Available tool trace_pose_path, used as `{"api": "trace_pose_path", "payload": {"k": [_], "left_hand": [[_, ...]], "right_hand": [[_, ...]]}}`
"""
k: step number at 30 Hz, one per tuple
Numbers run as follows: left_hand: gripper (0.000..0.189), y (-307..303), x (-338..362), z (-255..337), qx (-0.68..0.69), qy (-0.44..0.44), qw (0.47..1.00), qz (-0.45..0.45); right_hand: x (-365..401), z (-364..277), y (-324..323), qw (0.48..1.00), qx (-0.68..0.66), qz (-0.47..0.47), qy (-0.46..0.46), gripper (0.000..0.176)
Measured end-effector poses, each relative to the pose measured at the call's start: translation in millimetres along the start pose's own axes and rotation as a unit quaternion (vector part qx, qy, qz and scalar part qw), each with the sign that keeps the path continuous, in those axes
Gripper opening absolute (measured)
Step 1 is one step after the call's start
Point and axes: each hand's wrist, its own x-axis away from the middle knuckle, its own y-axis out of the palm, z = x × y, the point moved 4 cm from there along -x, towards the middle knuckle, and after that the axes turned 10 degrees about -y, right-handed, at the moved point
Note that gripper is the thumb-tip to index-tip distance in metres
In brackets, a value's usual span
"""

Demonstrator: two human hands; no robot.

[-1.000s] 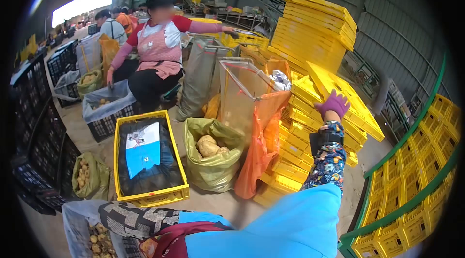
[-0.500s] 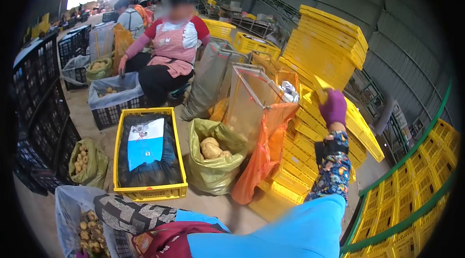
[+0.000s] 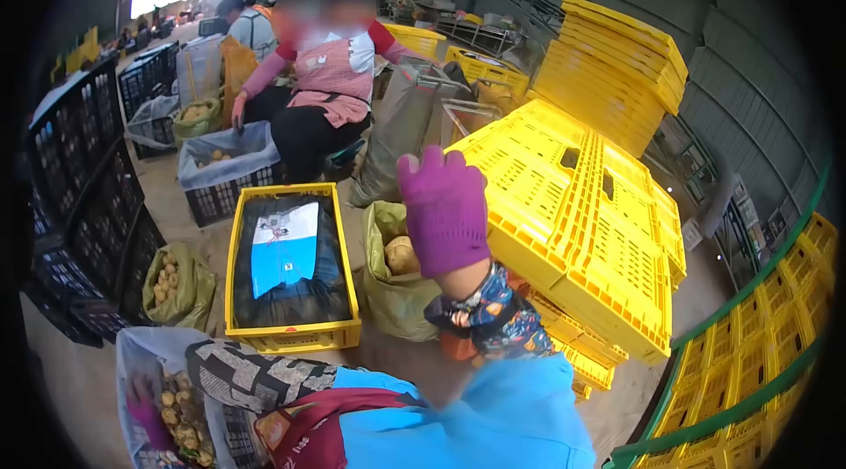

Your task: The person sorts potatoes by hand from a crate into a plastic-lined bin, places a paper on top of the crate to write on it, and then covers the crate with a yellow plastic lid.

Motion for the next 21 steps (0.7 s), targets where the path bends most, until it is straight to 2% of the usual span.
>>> {"api": "trace_pose_path", "payload": {"k": [1, 2, 4, 5, 6, 7, 8, 10, 13, 14, 15, 17, 19, 20, 21], "left_hand": [[0.041, 40, 13, 98, 0.137, -0.105, 0.983, -0.069], [0.042, 63, 8, 114, 0.155, -0.109, 0.977, -0.097], [0.044, 125, 24, 203, 0.240, -0.116, 0.945, -0.189], [0.051, 170, 27, 226, 0.312, -0.182, 0.880, -0.309], [0.060, 203, 52, 285, 0.329, -0.106, 0.842, -0.414], [0.065, 241, 72, 306, 0.433, -0.146, 0.722, -0.520], [0.065, 274, 89, 329, 0.444, -0.179, 0.641, -0.601], [0.059, 318, 125, 369, 0.497, -0.205, 0.424, -0.728], [0.050, 335, 156, 378, 0.400, -0.293, 0.602, -0.626], [0.047, 340, 151, 376, 0.388, -0.108, 0.675, -0.619], [0.045, 351, 148, 367, 0.357, 0.081, 0.722, -0.588], [0.041, 356, 152, 362, 0.323, 0.123, 0.725, -0.596], [0.039, 344, 160, 376, 0.328, -0.167, 0.645, -0.669], [0.037, 334, 158, 382, 0.321, -0.108, 0.680, -0.650], [0.036, 323, 156, 388, 0.311, -0.051, 0.715, -0.624]], "right_hand": [[4, -7, -2, 1.000, -0.023, -0.002, -0.006, 0.037], [7, -12, -8, 0.999, -0.044, -0.003, -0.009, 0.036], [13, -24, -24, 0.997, -0.075, 0.005, -0.019, 0.036], [18, -29, -32, 0.995, -0.093, 0.001, -0.033, 0.037], [22, -35, -39, 0.993, -0.109, -0.002, -0.047, 0.037], [27, -41, -43, 0.990, -0.126, -0.003, -0.060, 0.038], [34, -50, -42, 0.987, -0.147, -0.001, -0.065, 0.039], [48, -59, -37, 0.970, -0.229, -0.024, -0.081, 0.035], [72, -53, -14, 0.899, -0.434, -0.032, -0.055, 0.035], [78, -40, -19, 0.876, -0.478, -0.027, -0.059, 0.039], [81, -27, -27, 0.880, -0.471, -0.016, -0.067, 0.039], [89, 2, -50, 0.889, -0.452, 0.005, -0.071, 0.039], [94, 51, -71, 0.948, -0.317, -0.009, -0.031, 0.039], [96, 79, -79, 0.975, -0.222, -0.007, 0.023, 0.037], [102, 111, -81, 0.991, -0.070, -0.052, 0.102, 0.038]]}}
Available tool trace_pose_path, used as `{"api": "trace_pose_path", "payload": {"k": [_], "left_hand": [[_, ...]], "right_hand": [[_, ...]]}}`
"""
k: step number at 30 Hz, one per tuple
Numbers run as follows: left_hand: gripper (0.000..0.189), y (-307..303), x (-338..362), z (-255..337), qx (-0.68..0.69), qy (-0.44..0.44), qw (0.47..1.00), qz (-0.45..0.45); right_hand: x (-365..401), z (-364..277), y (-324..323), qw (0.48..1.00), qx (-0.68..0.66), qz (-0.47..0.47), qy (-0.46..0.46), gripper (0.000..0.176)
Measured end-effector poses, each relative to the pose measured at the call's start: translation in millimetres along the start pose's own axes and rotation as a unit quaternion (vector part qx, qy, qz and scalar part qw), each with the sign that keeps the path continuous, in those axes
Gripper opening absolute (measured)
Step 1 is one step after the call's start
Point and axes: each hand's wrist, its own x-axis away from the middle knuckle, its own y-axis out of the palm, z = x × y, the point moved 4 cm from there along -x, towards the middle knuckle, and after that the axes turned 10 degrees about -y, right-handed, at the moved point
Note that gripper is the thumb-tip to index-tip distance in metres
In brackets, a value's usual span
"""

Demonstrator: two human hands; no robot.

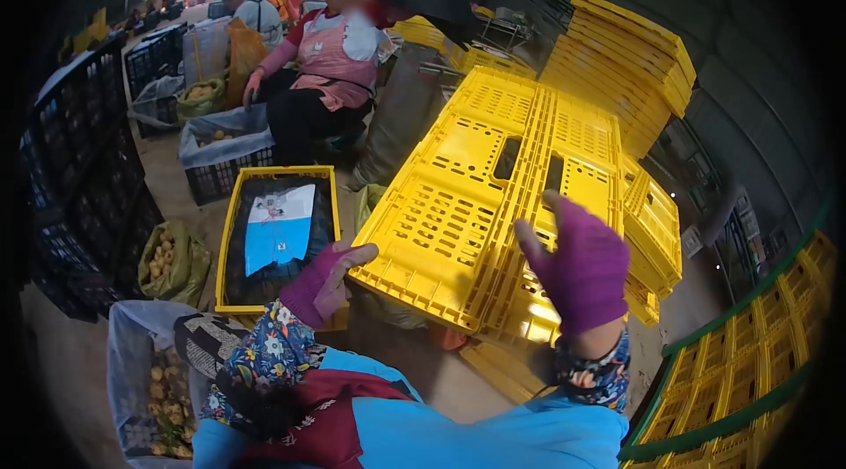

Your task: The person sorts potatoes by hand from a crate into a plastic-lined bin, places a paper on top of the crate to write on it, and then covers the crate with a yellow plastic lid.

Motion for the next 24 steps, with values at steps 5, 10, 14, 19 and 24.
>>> {"api": "trace_pose_path", "payload": {"k": [5, 10, 14, 19, 24], "left_hand": [[0.037, -4, -14, -36, 0.083, -0.002, 0.996, -0.025], [0.039, -5, -7, -42, 0.153, -0.011, 0.988, 0.032], [0.042, -46, 20, -40, 0.179, 0.027, 0.983, 0.042], [0.039, -117, 81, -19, 0.022, 0.079, 0.981, 0.174], [0.042, -188, 148, 13, -0.046, 0.035, 0.945, 0.322]], "right_hand": [[36, 209, 57, 0.883, 0.143, -0.302, 0.330, 0.071], [127, 230, 191, 0.566, -0.743, -0.018, 0.357, 0.062], [119, 237, 213, 0.718, -0.629, 0.052, 0.293, 0.057], [-21, 58, 152, 0.657, -0.728, -0.083, 0.179, 0.044], [-87, -76, 225, 0.535, -0.815, -0.093, 0.204, 0.037]]}}
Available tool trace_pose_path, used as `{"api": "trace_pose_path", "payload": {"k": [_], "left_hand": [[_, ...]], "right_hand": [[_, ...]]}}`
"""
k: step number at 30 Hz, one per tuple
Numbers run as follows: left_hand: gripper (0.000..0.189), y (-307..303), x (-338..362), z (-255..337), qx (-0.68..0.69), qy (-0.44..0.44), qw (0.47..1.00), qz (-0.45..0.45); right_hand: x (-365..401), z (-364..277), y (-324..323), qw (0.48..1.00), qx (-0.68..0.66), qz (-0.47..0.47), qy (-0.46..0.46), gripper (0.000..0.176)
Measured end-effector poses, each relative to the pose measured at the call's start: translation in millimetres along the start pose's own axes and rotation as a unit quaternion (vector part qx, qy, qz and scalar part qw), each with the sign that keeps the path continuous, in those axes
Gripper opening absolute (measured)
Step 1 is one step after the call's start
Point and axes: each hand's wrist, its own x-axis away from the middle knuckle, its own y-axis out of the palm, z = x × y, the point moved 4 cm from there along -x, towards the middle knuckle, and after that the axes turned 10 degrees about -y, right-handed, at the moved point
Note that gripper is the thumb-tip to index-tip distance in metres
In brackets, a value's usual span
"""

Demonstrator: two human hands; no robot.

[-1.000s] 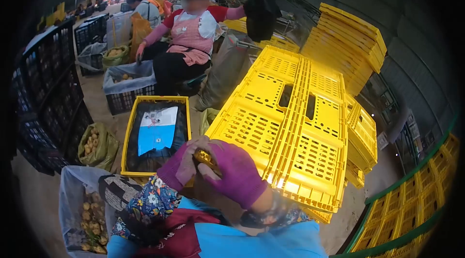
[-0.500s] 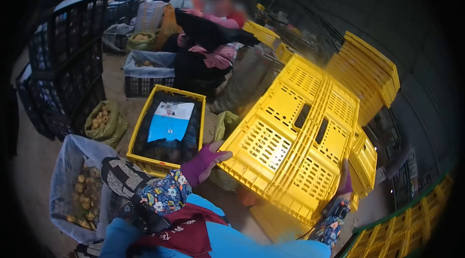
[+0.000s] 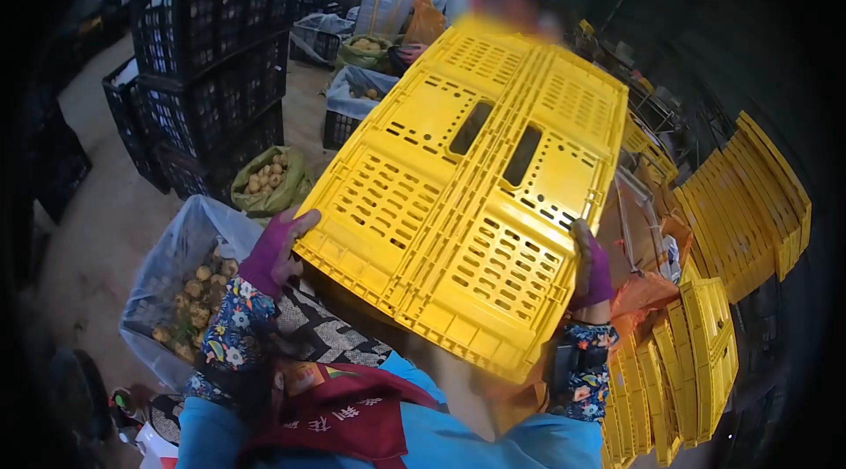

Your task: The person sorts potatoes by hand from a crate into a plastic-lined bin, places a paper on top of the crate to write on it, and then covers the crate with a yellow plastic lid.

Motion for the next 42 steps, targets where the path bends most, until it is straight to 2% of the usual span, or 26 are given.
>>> {"api": "trace_pose_path", "payload": {"k": [1, 2, 3, 5, 6, 7, 8, 15, 17, 18, 19, 20, 22, 24, 26, 28, 29, 30, 31, 32, 33, 36, 37, 40, 41, 42], "left_hand": [[0.042, -19, -1, 0, -0.028, -0.009, 0.999, 0.026], [0.042, -25, 5, 3, 0.071, -0.045, 0.996, 0.036], [0.041, -32, 11, 9, -0.002, -0.018, 0.998, 0.067], [0.040, -48, 10, -3, -0.010, -0.093, 0.989, 0.114], [0.040, -58, 4, -19, 0.055, -0.189, 0.972, 0.129], [0.042, -65, -3, -24, -0.034, -0.131, 0.981, 0.137], [0.032, -77, -11, -41, 0.081, -0.212, 0.964, 0.141], [0.033, -104, -92, -108, 0.075, -0.286, 0.948, 0.115], [0.035, -102, -114, -127, 0.084, -0.345, 0.928, 0.114], [0.035, -109, -123, -146, 0.036, -0.321, 0.937, 0.136], [0.036, -123, -142, -181, -0.011, -0.291, 0.943, 0.159], [0.036, -135, -158, -215, -0.058, -0.262, 0.946, 0.181], [0.039, -142, -170, -248, -0.347, -0.185, 0.883, 0.255], [0.060, -134, -163, -263, -0.339, -0.237, 0.893, 0.175], [0.056, -123, -157, -247, -0.413, -0.240, 0.859, 0.185], [0.055, -132, -155, -264, -0.442, -0.187, 0.856, 0.192], [0.055, -134, -155, -268, -0.451, -0.191, 0.851, 0.188], [0.056, -135, -154, -269, -0.462, -0.192, 0.846, 0.185], [0.056, -132, -148, -267, -0.471, -0.219, 0.839, 0.160], [0.057, -128, -145, -258, -0.481, -0.241, 0.832, 0.136], [0.058, -123, -144, -250, -0.490, -0.261, 0.824, 0.113], [0.058, -117, -137, -239, -0.520, -0.274, 0.800, 0.120], [0.057, -115, -135, -240, -0.526, -0.275, 0.796, 0.115], [0.056, -107, -135, -232, -0.545, -0.270, 0.786, 0.109], [0.056, -99, -133, -226, -0.546, -0.272, 0.784, 0.114], [0.056, -94, -130, -222, -0.548, -0.274, 0.782, 0.119]], "right_hand": [[-23, 44, 1, 0.997, -0.042, -0.046, 0.048, 0.038], [-44, 87, 4, 0.987, -0.087, -0.093, 0.096, 0.040], [-46, 107, 21, 0.980, -0.126, -0.086, 0.130, 0.039], [-42, 145, 50, 0.963, -0.165, -0.073, 0.198, 0.037], [-46, 185, 46, 0.952, -0.191, -0.095, 0.221, 0.038], [-42, 199, 54, 0.949, -0.190, -0.077, 0.238, 0.040], [-37, 212, 62, 0.947, -0.187, -0.059, 0.256, 0.042], [-65, 351, 34, 0.920, -0.246, -0.030, 0.302, 0.045], [-82, 372, 25, 0.936, -0.165, -0.020, 0.310, 0.045], [-87, 380, 21, 0.942, -0.125, -0.018, 0.312, 0.045], [-102, 405, 1, 0.946, 0.090, -0.119, 0.286, 0.049], [-105, 403, 3, 0.931, 0.173, -0.136, 0.291, 0.057], [-108, 391, 18, 0.877, 0.333, -0.173, 0.300, 0.075], [-103, 416, 10, 0.850, 0.373, -0.258, 0.267, 0.078], [-85, 409, 17, 0.813, 0.471, -0.318, 0.124, 0.077], [-60, 360, 65, 0.729, 0.576, -0.364, -0.063, 0.075], [-40, 346, 86, 0.724, 0.573, -0.377, -0.072, 0.074], [-18, 342, 104, 0.770, 0.494, -0.403, -0.008, 0.074], [3, 342, 122, 0.792, 0.400, -0.446, 0.117, 0.073], [37, 372, 115, 0.794, 0.362, -0.485, 0.057, 0.073], [47, 322, 143, 0.667, 0.523, -0.530, 0.008, 0.072], [83, 323, 150, 0.639, 0.604, -0.472, -0.061, 0.076], [85, 319, 153, 0.647, 0.613, -0.443, -0.100, 0.072], [46, 324, 165, 0.643, 0.543, -0.536, 0.063, 0.066], [31, 345, 153, 0.808, 0.436, -0.397, 0.011, 0.063], [3, 326, 165, 0.822, 0.457, -0.340, 0.001, 0.066]]}}
